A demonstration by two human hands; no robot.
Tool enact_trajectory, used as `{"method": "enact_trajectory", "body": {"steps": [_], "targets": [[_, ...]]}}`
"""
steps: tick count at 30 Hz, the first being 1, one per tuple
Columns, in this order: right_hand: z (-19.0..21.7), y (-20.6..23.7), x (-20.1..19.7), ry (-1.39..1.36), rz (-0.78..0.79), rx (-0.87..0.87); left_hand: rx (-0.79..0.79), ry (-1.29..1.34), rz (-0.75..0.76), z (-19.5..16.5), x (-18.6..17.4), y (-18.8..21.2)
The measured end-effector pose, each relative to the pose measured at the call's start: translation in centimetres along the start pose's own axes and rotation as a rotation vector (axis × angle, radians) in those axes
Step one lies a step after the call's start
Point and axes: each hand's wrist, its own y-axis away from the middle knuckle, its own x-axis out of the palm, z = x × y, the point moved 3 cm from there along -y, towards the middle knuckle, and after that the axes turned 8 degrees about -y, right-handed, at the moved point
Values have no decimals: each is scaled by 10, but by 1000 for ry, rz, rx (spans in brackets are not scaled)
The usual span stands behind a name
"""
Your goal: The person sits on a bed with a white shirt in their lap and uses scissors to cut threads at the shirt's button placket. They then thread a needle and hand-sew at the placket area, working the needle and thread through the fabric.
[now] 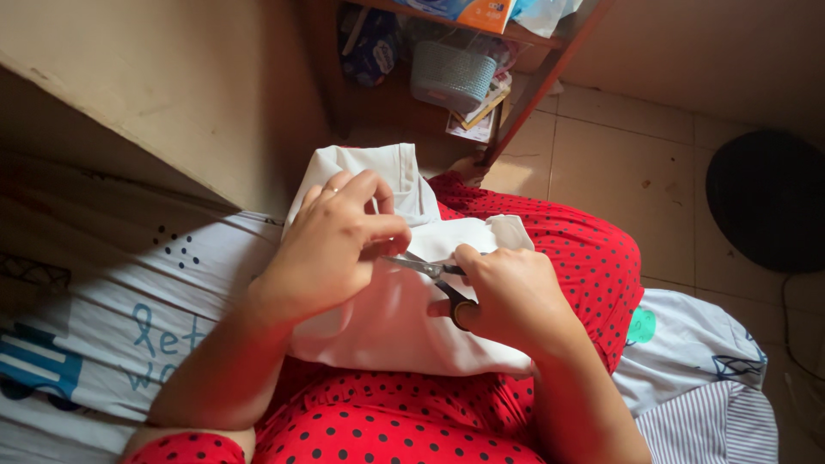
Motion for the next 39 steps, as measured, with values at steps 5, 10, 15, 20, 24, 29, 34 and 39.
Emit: {"method": "enact_trajectory", "body": {"steps": [5,10,15,20,24,29,34,39], "targets": [[4,-8,1,47,20,-30,10,-60,106,-10,9,-11],[1,-13,4,29,27,-59,2,-69,119,-9,12,-16],[-4,-14,1,-25,27,-119,6,22,109,-2,11,-16],[-3,-15,1,-44,106,-106,4,-5,231,2,12,-22],[1,-16,4,-89,116,-67,12,-38,290,-1,14,-25],[-3,-16,0,13,108,-40,22,94,55,5,3,-26],[-35,-5,-26,-379,-113,107,-99,214,-162,25,-13,-7],[-37,-18,-17,-859,-429,-213,-151,230,14,35,13,-4]]}}
